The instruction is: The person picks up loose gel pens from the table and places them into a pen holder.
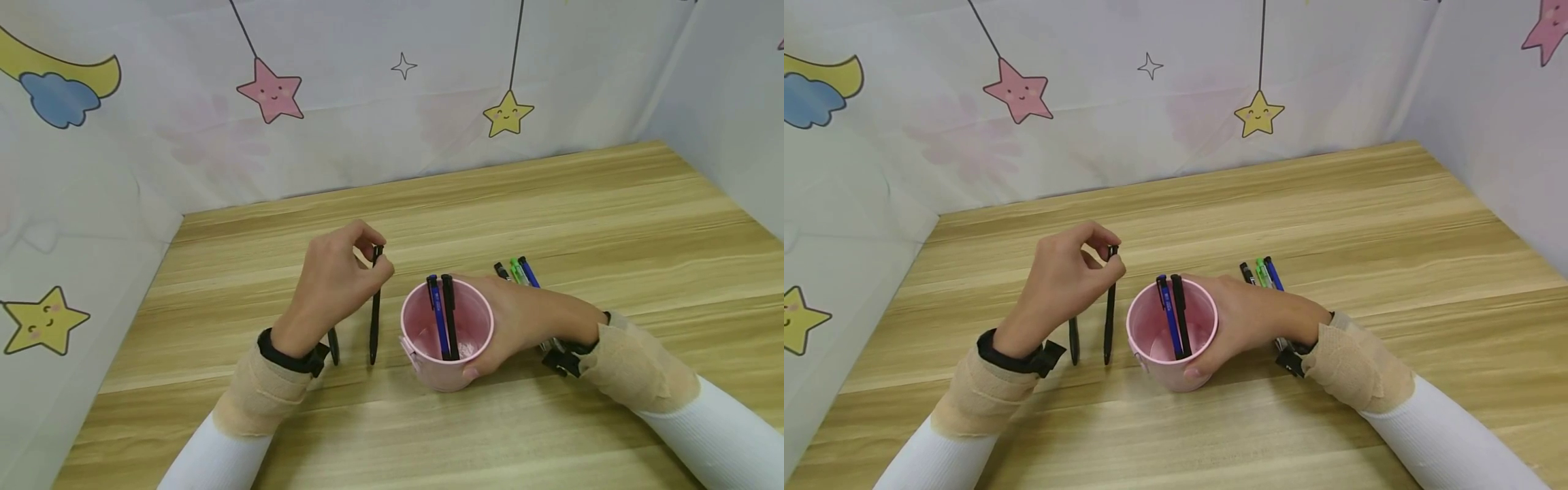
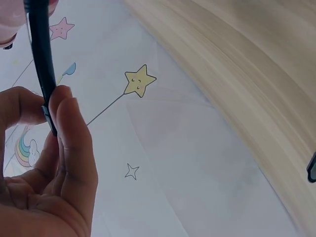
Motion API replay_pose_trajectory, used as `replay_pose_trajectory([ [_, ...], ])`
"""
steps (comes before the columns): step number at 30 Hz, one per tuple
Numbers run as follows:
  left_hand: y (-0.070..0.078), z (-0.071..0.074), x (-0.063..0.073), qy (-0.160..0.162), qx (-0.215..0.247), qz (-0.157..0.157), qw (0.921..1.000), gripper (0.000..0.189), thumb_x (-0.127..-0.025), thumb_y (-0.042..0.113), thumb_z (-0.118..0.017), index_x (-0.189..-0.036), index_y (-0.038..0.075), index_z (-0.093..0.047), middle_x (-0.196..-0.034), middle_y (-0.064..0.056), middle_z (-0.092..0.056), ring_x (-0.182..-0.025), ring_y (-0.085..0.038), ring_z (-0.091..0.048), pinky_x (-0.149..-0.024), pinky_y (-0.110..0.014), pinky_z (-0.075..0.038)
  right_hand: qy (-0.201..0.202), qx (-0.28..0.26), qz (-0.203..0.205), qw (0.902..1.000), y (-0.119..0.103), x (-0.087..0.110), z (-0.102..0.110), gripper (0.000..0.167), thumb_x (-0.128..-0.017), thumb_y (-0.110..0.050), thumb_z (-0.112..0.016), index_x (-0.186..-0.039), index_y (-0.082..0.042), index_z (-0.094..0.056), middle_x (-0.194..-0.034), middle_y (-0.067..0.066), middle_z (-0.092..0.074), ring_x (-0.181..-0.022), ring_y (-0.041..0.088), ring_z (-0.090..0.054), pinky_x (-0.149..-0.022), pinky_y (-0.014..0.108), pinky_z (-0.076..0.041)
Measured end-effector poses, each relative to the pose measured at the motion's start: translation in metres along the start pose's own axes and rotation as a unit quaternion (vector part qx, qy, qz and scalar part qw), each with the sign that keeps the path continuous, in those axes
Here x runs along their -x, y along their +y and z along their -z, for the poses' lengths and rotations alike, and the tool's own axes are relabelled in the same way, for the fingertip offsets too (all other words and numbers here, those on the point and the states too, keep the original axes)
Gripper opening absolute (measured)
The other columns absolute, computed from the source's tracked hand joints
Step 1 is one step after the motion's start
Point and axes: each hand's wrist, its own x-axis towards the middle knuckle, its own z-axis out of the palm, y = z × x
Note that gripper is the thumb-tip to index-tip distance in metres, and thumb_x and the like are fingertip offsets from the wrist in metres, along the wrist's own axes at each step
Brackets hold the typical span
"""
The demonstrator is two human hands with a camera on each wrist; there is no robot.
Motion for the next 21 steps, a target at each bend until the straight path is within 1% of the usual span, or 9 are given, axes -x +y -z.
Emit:
replay_pose_trajectory([
  [6, 0.001, 0.004, 0.0, 0.007, 0.04, 0.02, 0.999, 0.016, -0.083, 0.009, -0.066, -0.097, 0.013, -0.07, -0.079, 0.004, -0.063, -0.057, -0.006, -0.061, -0.053, -0.032, -0.05, 0.003, 0.007, -0.007, 0.9999, -0.001, 0.0, 0.0, 0.087, -0.067, -0.029, -0.096, -0.138, -0.01, -0.05, -0.128, 0.006, -0.063, -0.117, 0.027, -0.061, -0.098, 0.039, -0.05],
  [9, 0.003, 0.006, -0.001, 0.014, 0.063, 0.022, 0.9977, 0.015, -0.083, 0.008, -0.065, -0.097, 0.014, -0.07, -0.08, 0.004, -0.064, -0.058, -0.006, -0.062, -0.054, -0.032, -0.051, 0.003, 0.01, -0.007, 0.9999, -0.001, 0.0, 0.0, 0.087, -0.066, -0.029, -0.096, -0.138, -0.011, -0.05, -0.128, 0.005, -0.063, -0.117, 0.026, -0.061, -0.099, 0.039, -0.05],
  [14, 0.005, 0.009, -0.001, 0.027, 0.103, 0.027, 0.9939, 0.016, -0.084, 0.006, -0.065, -0.097, 0.013, -0.07, -0.079, 0.004, -0.065, -0.053, -0.008, -0.061, -0.047, -0.033, -0.048, 0.004, 0.011, -0.007, 0.9999, 0.0, 0.001, 0.0, 0.088, -0.066, -0.03, -0.096, -0.138, -0.011, -0.05, -0.128, 0.005, -0.063, -0.118, 0.026, -0.061, -0.099, 0.039, -0.05],
  [18, 0.007, 0.012, -0.001, 0.029, 0.145, 0.04, 0.9882, 0.016, -0.085, 0.006, -0.065, -0.098, 0.013, -0.07, -0.081, 0.003, -0.065, -0.05, -0.013, -0.062, -0.043, -0.032, -0.044, 0.007, 0.019, -0.004, 0.9998, 0.0, 0.001, 0.0, 0.087, -0.067, -0.031, -0.096, -0.138, -0.01, -0.05, -0.127, 0.005, -0.063, -0.117, 0.027, -0.062, -0.098, 0.039, -0.05],
  [21, 0.009, 0.015, -0.001, 0.029, 0.193, 0.048, 0.9795, 0.016, -0.088, 0.004, -0.064, -0.101, 0.011, -0.07, -0.083, -0.001, -0.065, -0.049, -0.019, -0.062, -0.043, -0.033, -0.045, 0.006, 0.025, 0.0, 0.9997, 0.001, 0.001, 0.0, 0.085, -0.069, -0.032, -0.095, -0.138, -0.009, -0.05, -0.127, 0.005, -0.063, -0.116, 0.027, -0.062, -0.098, 0.039, -0.051],
])
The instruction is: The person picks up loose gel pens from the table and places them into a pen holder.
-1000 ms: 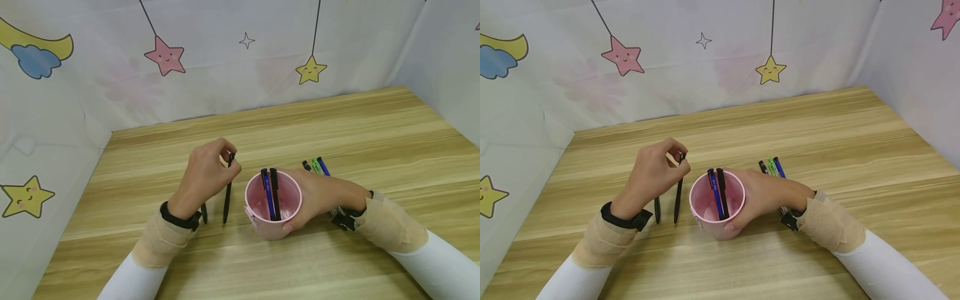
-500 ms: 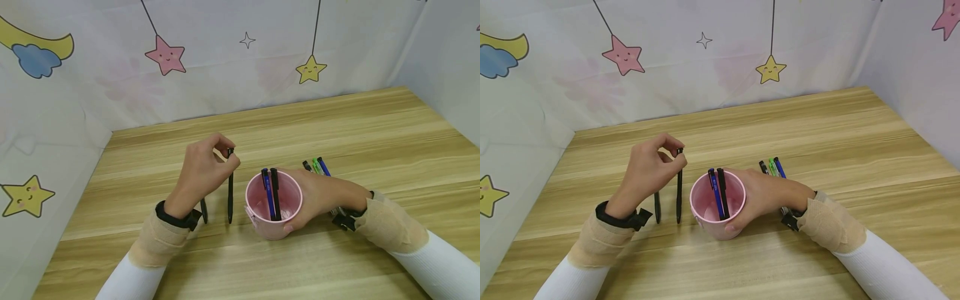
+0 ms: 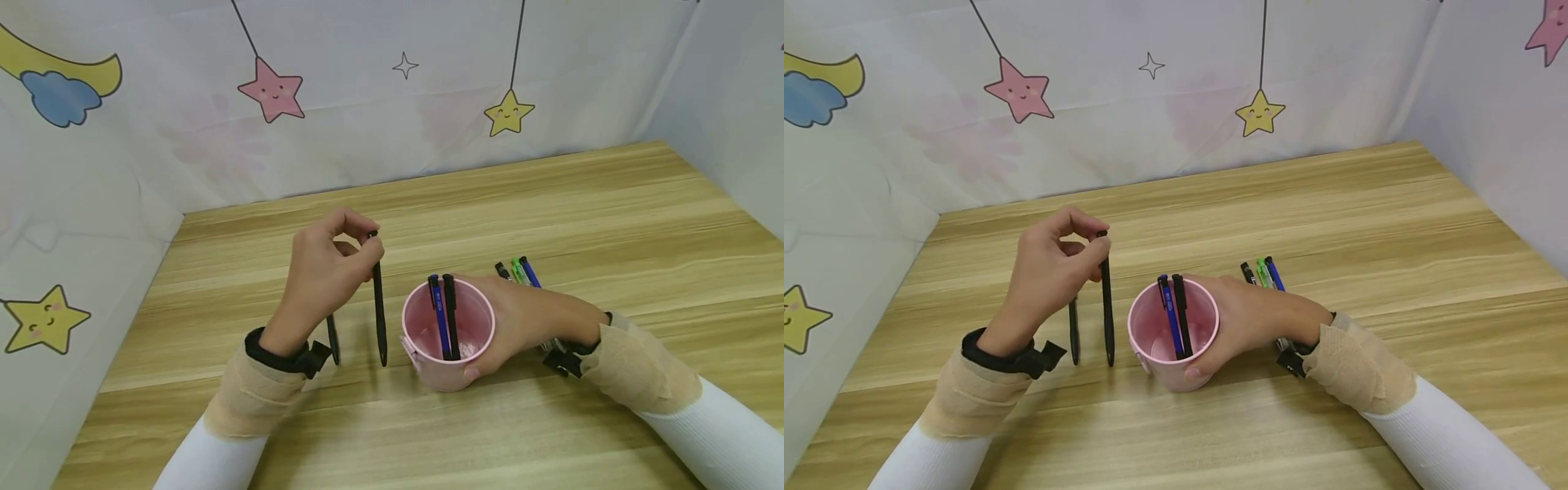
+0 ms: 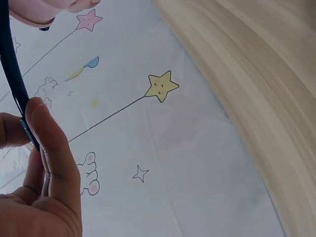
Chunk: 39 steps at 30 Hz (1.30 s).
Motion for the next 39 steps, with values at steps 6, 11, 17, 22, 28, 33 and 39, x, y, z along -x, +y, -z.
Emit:
replay_pose_trajectory([
  [6, 0.004, 0.002, -0.001, 0.011, 0.088, 0.017, 0.9959, 0.014, -0.091, 0.002, -0.065, -0.104, 0.005, -0.069, -0.089, -0.009, -0.064, -0.05, -0.026, -0.063, -0.048, -0.034, -0.051, -0.001, -0.004, -0.001, 1.0, 0.0, 0.0, 0.0, 0.086, -0.069, -0.033, -0.095, -0.138, -0.01, -0.05, -0.128, 0.005, -0.063, -0.116, 0.027, -0.062, -0.098, 0.039, -0.051],
  [11, 0.007, 0.002, -0.002, 0.022, 0.126, 0.02, 0.9916, 0.013, -0.092, 0.002, -0.066, -0.106, 0.002, -0.067, -0.092, -0.012, -0.063, -0.051, -0.027, -0.063, -0.053, -0.036, -0.055, -0.001, -0.006, -0.003, 1.0, 0.0, 0.0, 0.0, 0.086, -0.068, -0.032, -0.095, -0.138, -0.011, -0.05, -0.128, 0.005, -0.063, -0.116, 0.027, -0.062, -0.098, 0.039, -0.051],
  [17, 0.009, 0.001, -0.002, 0.034, 0.163, 0.025, 0.9857, 0.015, -0.093, 0.0, -0.065, -0.108, 0.0, -0.065, -0.092, -0.014, -0.062, -0.052, -0.025, -0.064, -0.059, -0.039, -0.059, -0.002, -0.012, -0.002, 0.9999, 0.0, -0.001, 0.0, 0.086, -0.068, -0.031, -0.095, -0.138, -0.013, -0.05, -0.128, 0.004, -0.063, -0.117, 0.026, -0.062, -0.098, 0.04, -0.05],
  [22, 0.01, 0.0, -0.002, 0.047, 0.186, 0.01, 0.9814, 0.016, -0.093, -0.001, -0.064, -0.109, -0.001, -0.063, -0.092, -0.015, -0.061, -0.054, -0.022, -0.063, -0.058, -0.039, -0.059, -0.004, -0.015, -0.001, 0.9999, 0.001, -0.001, 0.0, 0.087, -0.067, -0.031, -0.096, -0.139, -0.014, -0.05, -0.129, 0.004, -0.063, -0.118, 0.025, -0.061, -0.098, 0.04, -0.05],
  [28, 0.011, -0.002, -0.001, 0.054, 0.218, -0.015, 0.9744, 0.016, -0.094, -0.003, -0.062, -0.11, -0.001, -0.062, -0.093, -0.016, -0.059, -0.059, -0.024, -0.066, -0.058, -0.042, -0.059, -0.004, -0.014, -0.008, 0.9999, 0.001, -0.001, 0.0, 0.089, -0.066, -0.031, -0.096, -0.14, -0.018, -0.05, -0.128, -0.002, -0.063, -0.118, 0.021, -0.061, -0.099, 0.04, -0.05],
  [33, 0.012, -0.004, -0.001, 0.058, 0.226, -0.032, 0.9718, 0.017, -0.093, -0.005, -0.062, -0.11, -0.001, -0.062, -0.09, -0.016, -0.06, -0.058, -0.024, -0.067, -0.058, -0.042, -0.059, -0.008, -0.018, -0.009, 0.9998, 0.001, -0.002, 0.001, 0.091, -0.065, -0.03, -0.097, -0.142, -0.02, -0.048, -0.13, -0.004, -0.062, -0.119, 0.02, -0.06, -0.1, 0.04, -0.049],
  [39, 0.012, -0.007, -0.001, 0.058, 0.213, -0.078, 0.9722, 0.017, -0.092, -0.005, -0.063, -0.109, -0.005, -0.061, -0.091, -0.018, -0.062, -0.057, -0.025, -0.068, -0.058, -0.041, -0.059, -0.008, -0.018, -0.01, 0.9998, 0.0, -0.002, 0.0, 0.092, -0.065, -0.03, -0.097, -0.142, -0.02, -0.048, -0.13, 0.0, -0.063, -0.119, 0.019, -0.06, -0.1, 0.039, -0.049],
])
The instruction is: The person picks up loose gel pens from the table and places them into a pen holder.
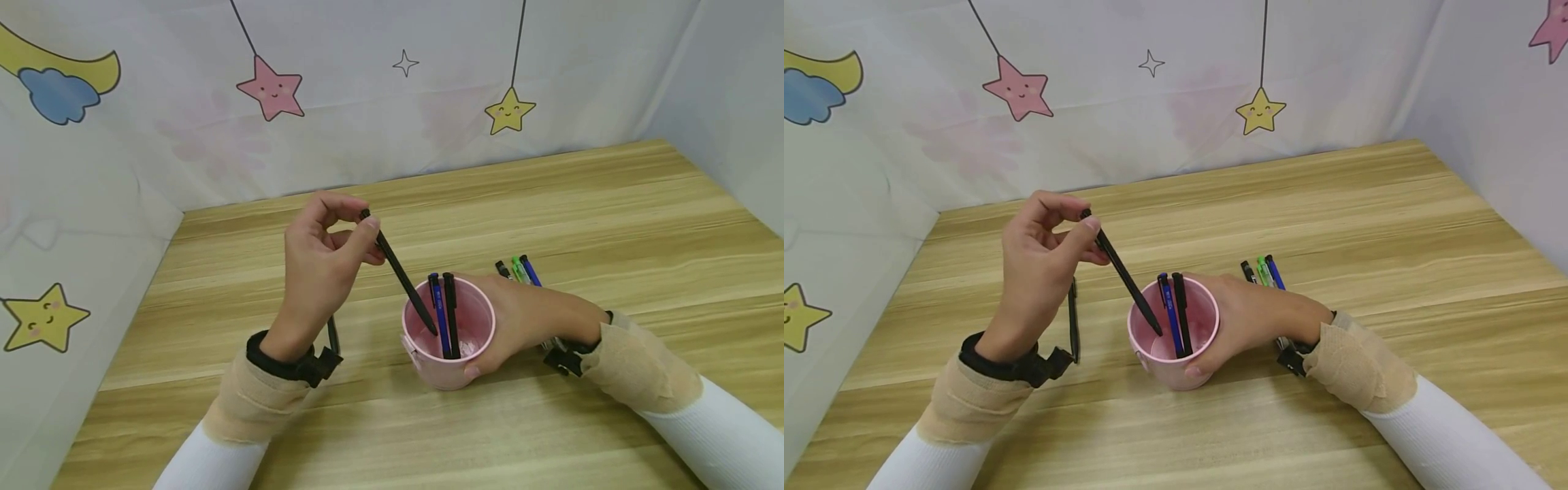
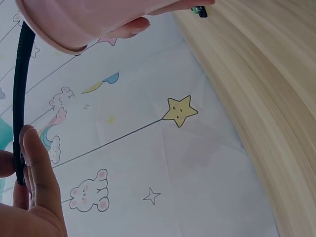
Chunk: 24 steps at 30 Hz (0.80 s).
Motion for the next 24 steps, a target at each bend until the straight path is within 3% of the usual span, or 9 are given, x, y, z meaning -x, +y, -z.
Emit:
replay_pose_trajectory([
  [10, -0.0023, -0.0043, 0.0037, -0.018, -0.026, -0.051, 0.9982, 0.018, -0.091, -0.005, -0.065, -0.109, -0.007, -0.06, -0.092, -0.013, -0.062, -0.058, -0.028, -0.067, -0.057, -0.041, -0.059, 0.005, 0.01, -0.007, 0.9999, 0.0002, 0.0012, -0.0005, 0.086, -0.066, -0.032, -0.096, -0.139, -0.019, -0.051, -0.128, 0.003, -0.064, -0.117, 0.019, -0.062, -0.099, 0.039, -0.05],
  [17, -0.0023, -0.0053, 0.0057, -0.037, -0.043, -0.054, 0.9969, 0.019, -0.091, -0.005, -0.065, -0.109, -0.006, -0.061, -0.092, -0.011, -0.062, -0.061, -0.031, -0.068, -0.056, -0.039, -0.058, 0.006, 0.005, -0.011, 0.9999, -0.001, 0.0012, -0.0005, 0.086, -0.065, -0.031, -0.097, -0.137, -0.022, -0.051, -0.128, 0.001, -0.064, -0.117, 0.018, -0.062, -0.099, 0.039, -0.05],
  [24, -0.0053, -0.0096, 0.0079, -0.059, -0.057, -0.051, 0.9953, 0.017, -0.09, -0.005, -0.066, -0.107, -0.003, -0.062, -0.091, -0.009, -0.063, -0.061, -0.023, -0.068, -0.054, -0.039, -0.057, 0.006, 0.003, -0.009, 0.9999, 0.0005, 0.0018, 0.0004, 0.085, -0.066, -0.032, -0.097, -0.137, -0.023, -0.051, -0.126, -0.005, -0.064, -0.116, 0.019, -0.062, -0.098, 0.039, -0.051],
])
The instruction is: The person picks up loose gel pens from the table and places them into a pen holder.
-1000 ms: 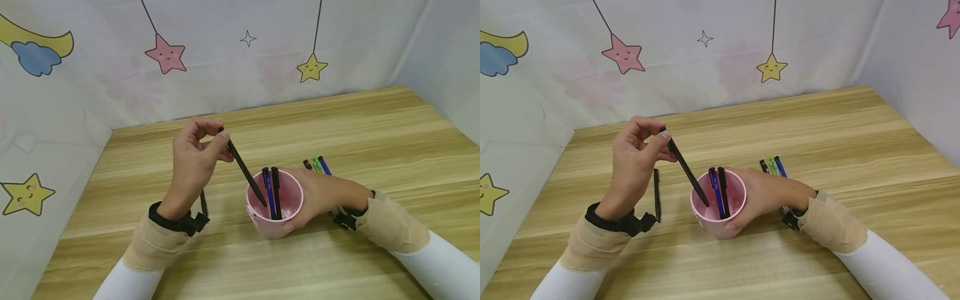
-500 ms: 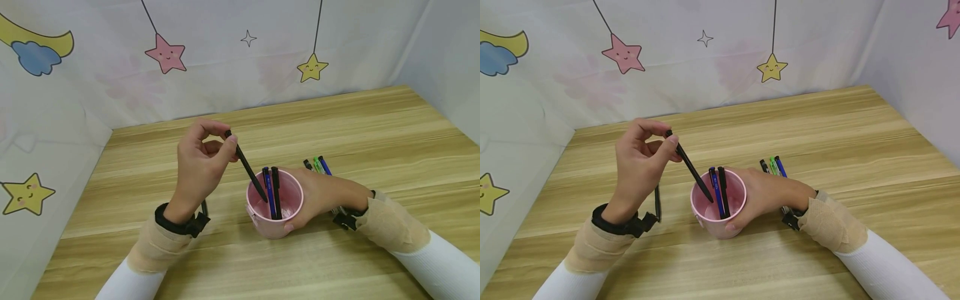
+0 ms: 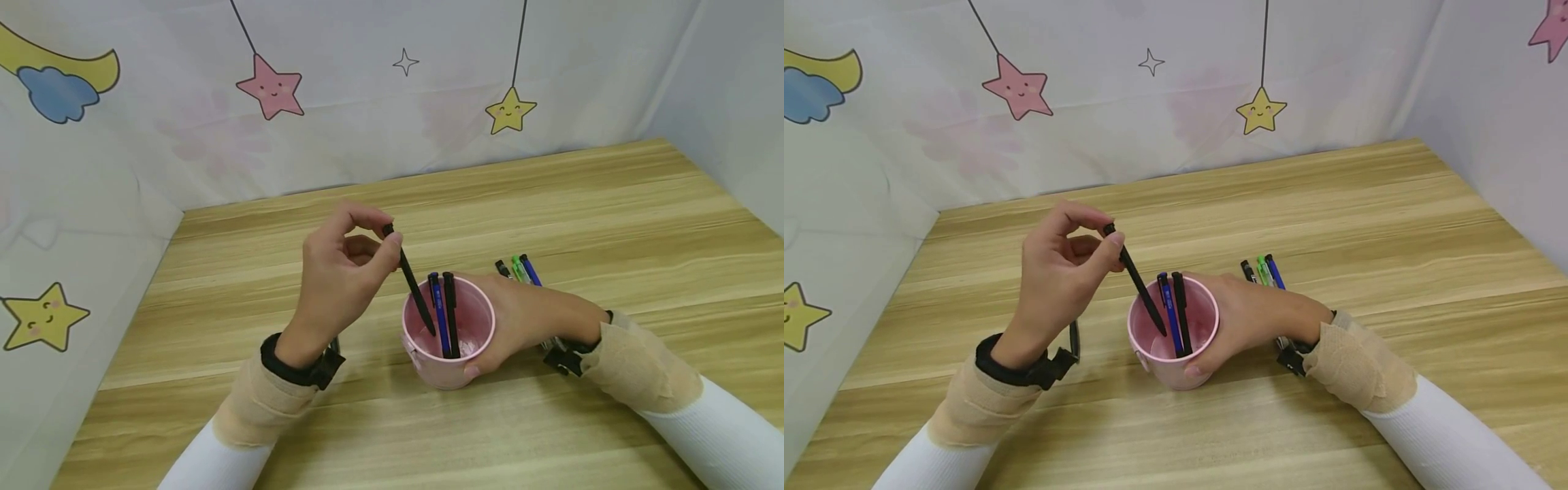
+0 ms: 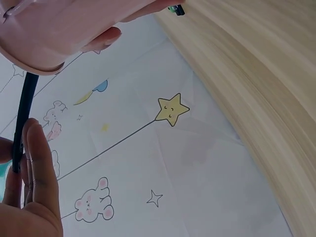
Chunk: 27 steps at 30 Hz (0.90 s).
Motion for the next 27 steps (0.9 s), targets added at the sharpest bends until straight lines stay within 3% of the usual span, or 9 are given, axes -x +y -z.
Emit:
replay_pose_trajectory([
  [13, -0.009, -0.012, 0.004, -0.04, -0.067, -0.02, 0.9968, 0.014, -0.087, -0.001, -0.071, -0.099, 0.001, -0.065, -0.086, -0.004, -0.065, -0.066, -0.012, -0.068, -0.059, -0.031, -0.058, -0.001, 0.002, 0.005, 1.0, 0.0, 0.002, 0.001, 0.085, -0.067, -0.031, -0.096, -0.136, -0.017, -0.051, -0.126, 0.001, -0.064, -0.116, 0.019, -0.062, -0.098, 0.039, -0.05],
  [21, -0.022, -0.025, 0.013, -0.068, -0.133, -0.056, 0.9872, 0.012, -0.086, 0.004, -0.069, -0.097, 0.002, -0.064, -0.082, -0.002, -0.066, -0.066, -0.006, -0.064, -0.059, -0.023, -0.056, -0.001, 0.014, 0.002, 0.9999, 0.0, 0.002, 0.001, 0.083, -0.068, -0.033, -0.095, -0.134, -0.013, -0.051, -0.123, -0.004, -0.064, -0.112, 0.018, -0.063, -0.095, 0.039, -0.052],
  [27, -0.026, -0.028, 0.017, -0.067, -0.136, -0.065, 0.9862, 0.009, -0.086, 0.005, -0.068, -0.092, 0.003, -0.062, -0.078, 0.0, -0.065, -0.064, -0.005, -0.062, -0.058, -0.021, -0.055, -0.003, 0.024, 0.016, 0.9996, 0.002, 0.001, 0.001, 0.08, -0.07, -0.033, -0.094, -0.133, -0.009, -0.052, -0.122, 0.0, -0.065, -0.11, 0.018, -0.063, -0.093, 0.039, -0.053],
])
